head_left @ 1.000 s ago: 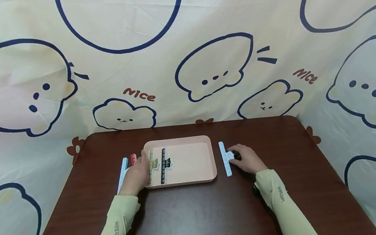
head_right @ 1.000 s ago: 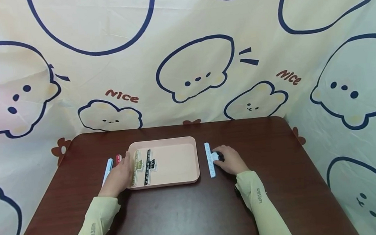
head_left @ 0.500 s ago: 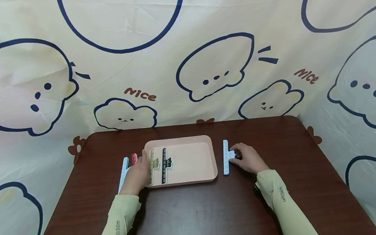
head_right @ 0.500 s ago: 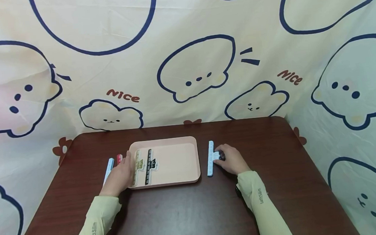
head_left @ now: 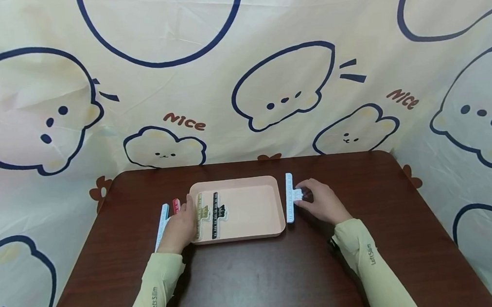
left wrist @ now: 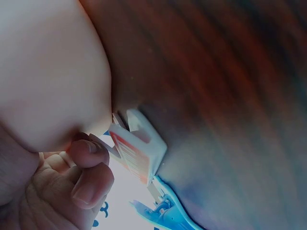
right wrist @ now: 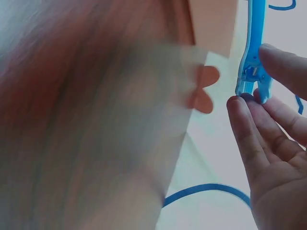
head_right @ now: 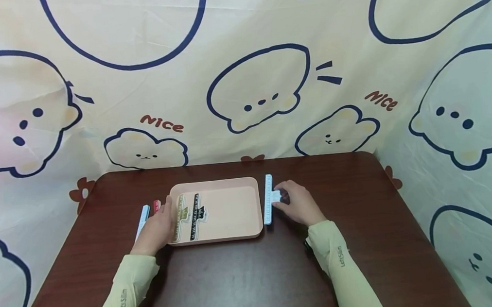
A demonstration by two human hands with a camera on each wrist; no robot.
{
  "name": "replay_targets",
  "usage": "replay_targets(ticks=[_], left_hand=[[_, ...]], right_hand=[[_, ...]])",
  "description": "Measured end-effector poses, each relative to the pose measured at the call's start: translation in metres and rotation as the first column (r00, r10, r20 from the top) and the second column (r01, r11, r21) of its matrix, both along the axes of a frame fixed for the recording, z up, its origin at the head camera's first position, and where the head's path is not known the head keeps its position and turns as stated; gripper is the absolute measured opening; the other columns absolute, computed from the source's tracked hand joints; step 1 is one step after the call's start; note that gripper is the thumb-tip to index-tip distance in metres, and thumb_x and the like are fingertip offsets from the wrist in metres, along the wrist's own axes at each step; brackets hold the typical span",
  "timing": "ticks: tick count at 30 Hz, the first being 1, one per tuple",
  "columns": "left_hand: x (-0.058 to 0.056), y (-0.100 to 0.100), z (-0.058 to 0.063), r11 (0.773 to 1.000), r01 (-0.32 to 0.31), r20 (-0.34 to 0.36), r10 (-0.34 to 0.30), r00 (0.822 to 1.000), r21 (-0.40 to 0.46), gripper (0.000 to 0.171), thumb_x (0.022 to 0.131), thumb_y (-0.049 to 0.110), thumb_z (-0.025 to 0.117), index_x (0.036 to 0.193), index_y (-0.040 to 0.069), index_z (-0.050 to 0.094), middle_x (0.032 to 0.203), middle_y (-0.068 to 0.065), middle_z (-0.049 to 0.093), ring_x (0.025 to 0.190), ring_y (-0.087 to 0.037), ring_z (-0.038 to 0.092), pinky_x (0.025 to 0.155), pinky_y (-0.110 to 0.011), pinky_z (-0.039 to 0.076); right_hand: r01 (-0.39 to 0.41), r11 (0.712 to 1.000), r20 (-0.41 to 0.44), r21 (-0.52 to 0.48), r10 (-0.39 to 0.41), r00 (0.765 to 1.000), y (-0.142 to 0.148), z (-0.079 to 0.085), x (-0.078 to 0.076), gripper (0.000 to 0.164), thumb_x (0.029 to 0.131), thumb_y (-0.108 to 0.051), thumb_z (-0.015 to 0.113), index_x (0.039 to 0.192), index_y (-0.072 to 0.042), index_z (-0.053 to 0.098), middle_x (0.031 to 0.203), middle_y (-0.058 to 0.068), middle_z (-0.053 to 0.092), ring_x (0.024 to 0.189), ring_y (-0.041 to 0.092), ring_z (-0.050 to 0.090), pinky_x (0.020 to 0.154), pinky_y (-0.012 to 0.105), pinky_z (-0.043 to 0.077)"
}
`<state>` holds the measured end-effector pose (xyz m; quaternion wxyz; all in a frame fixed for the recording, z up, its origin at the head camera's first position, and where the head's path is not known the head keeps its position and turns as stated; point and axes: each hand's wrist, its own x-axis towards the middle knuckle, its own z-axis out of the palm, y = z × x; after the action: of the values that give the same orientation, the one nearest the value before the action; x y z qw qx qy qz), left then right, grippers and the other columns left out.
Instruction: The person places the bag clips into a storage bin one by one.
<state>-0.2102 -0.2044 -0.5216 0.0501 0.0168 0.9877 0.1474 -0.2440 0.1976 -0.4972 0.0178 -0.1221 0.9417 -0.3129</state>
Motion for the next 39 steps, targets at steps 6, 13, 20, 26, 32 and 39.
replay_targets(ticks=[6,13,20,26,32,39], left_hand=[[-0.001,0.0,0.0,1.0,-0.001,0.002,0.001,1.0,-0.006,0.065,0.109,0.017,0.043,0.162,-0.008,0.013,0.151,-0.036,0.044,0.12,-0.048,0.063,0.105,-0.061,0.05],[0.001,0.0,0.002,1.0,-0.001,0.009,0.001,1.0,-0.003,0.065,0.109,0.017,0.044,0.162,-0.008,0.013,0.15,-0.035,0.046,0.113,-0.045,0.065,0.104,-0.06,0.051],[0.0,0.0,-0.001,1.0,0.002,0.002,-0.002,1.0,-0.004,0.064,0.109,0.015,0.042,0.161,-0.009,0.013,0.149,-0.035,0.046,0.115,-0.046,0.064,0.104,-0.059,0.051],[-0.002,0.001,0.001,1.0,0.001,0.01,-0.001,1.0,0.0,0.065,0.109,0.014,0.042,0.161,-0.009,0.012,0.152,-0.036,0.043,0.123,-0.049,0.06,0.106,-0.061,0.049],[-0.001,0.001,0.002,1.0,-0.001,0.025,0.002,1.0,-0.016,0.07,0.105,0.011,0.05,0.161,-0.009,0.013,0.152,-0.035,0.044,0.119,-0.047,0.063,0.105,-0.06,0.05],[-0.002,0.0,0.0,1.0,-0.002,0.022,0.002,1.0,-0.015,0.069,0.106,0.013,0.048,0.161,-0.009,0.013,0.152,-0.036,0.043,0.124,-0.049,0.06,0.106,-0.061,0.049]], right_hand=[[-0.007,1.0,0.026,-0.015,0.007,1.0,-0.015,0.01,0.001,0.043,0.091,-0.017,0.081,0.13,-0.008,0.066,0.124,0.012,0.066,0.106,0.026,0.068,0.093,0.044,0.06],[-0.025,1.0,0.041,-0.007,0.025,0.999,-0.033,0.01,0.0,0.043,0.091,-0.019,0.081,0.13,-0.009,0.066,0.124,0.01,0.066,0.106,0.024,0.067,0.093,0.043,0.06],[-0.034,0.999,0.054,-0.03,0.035,0.998,-0.051,0.009,0.0,0.043,0.089,-0.017,0.083,0.128,-0.01,0.068,0.12,0.007,0.066,0.102,0.021,0.065,0.091,0.038,0.06],[-0.063,0.998,0.035,-0.023,0.064,0.997,-0.064,0.006,-0.003,0.043,0.087,-0.017,0.085,0.126,-0.009,0.069,0.112,0.005,0.066,0.097,0.019,0.063,0.086,0.035,0.058],[-0.068,0.997,0.054,-0.021,0.069,0.996,-0.083,0.001,-0.002,0.039,0.087,-0.016,0.085,0.122,-0.01,0.07,0.109,0.004,0.067,0.097,0.019,0.064,0.086,0.035,0.058],[-0.088,0.996,0.052,0.013,0.087,0.995,-0.102,-0.003,-0.001,0.038,0.085,-0.016,0.087,0.12,-0.01,0.071,0.108,0.003,0.069,0.097,0.017,0.064,0.088,0.036,0.058]])
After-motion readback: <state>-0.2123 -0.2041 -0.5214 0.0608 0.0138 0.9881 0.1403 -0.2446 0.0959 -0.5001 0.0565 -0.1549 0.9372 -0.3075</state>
